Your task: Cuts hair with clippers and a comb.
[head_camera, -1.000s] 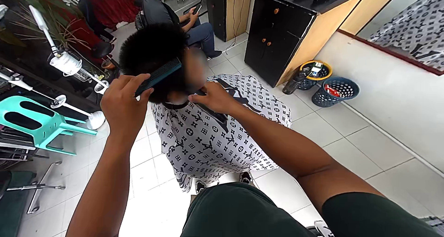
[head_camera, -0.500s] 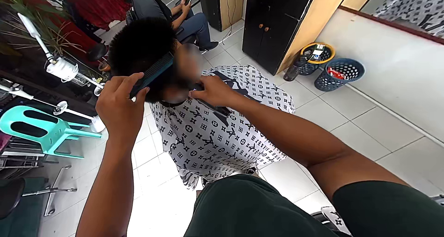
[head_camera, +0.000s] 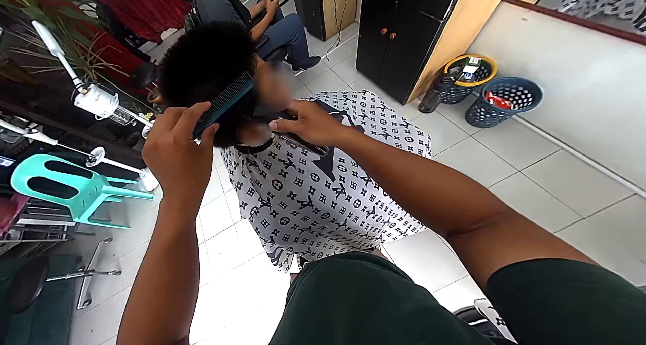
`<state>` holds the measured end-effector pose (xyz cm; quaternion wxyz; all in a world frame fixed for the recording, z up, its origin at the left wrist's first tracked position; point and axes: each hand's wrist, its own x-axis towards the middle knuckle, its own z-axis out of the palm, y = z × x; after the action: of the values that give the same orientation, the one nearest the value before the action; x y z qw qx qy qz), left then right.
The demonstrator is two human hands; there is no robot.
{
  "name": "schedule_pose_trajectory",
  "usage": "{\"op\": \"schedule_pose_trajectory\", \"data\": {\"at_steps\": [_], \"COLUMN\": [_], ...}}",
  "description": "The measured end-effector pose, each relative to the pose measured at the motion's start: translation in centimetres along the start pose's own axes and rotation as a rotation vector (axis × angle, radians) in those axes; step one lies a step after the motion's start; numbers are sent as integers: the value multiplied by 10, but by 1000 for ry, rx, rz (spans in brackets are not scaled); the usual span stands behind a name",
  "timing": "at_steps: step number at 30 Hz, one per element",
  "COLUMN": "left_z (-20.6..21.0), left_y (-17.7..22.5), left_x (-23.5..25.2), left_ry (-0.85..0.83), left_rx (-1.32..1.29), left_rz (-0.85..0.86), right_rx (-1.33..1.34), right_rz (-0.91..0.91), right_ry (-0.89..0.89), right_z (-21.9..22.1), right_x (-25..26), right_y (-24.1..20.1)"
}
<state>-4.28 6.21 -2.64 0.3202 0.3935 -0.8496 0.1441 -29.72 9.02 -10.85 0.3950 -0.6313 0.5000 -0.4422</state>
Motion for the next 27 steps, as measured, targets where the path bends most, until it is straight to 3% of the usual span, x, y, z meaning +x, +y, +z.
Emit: {"op": "schedule_pose_trajectory", "data": {"at_steps": [4, 9, 13, 18, 23, 27], "left_z": [-3, -1, -5, 4, 2, 9], "left_y": [0, 1, 3, -4, -9, -11], "left_x": [-1, 0, -1, 0, -4, -3], "left_ry": [16, 4, 28, 9, 22, 19], "left_rx": [14, 34, 46, 15, -7, -24], "left_rz": [2, 11, 14, 0, 16, 12], "right_rx": [-144, 86, -168, 97, -241, 56], "right_rz": [198, 10, 193, -14, 173, -50], "right_ry": [-11, 2, -41, -29, -58, 33], "right_z": [-11, -5, -20, -12, -24, -3], "right_x": [-1, 3, 3, 5, 4, 2], "right_y": [-2, -2, -7, -10, -14, -15]}}
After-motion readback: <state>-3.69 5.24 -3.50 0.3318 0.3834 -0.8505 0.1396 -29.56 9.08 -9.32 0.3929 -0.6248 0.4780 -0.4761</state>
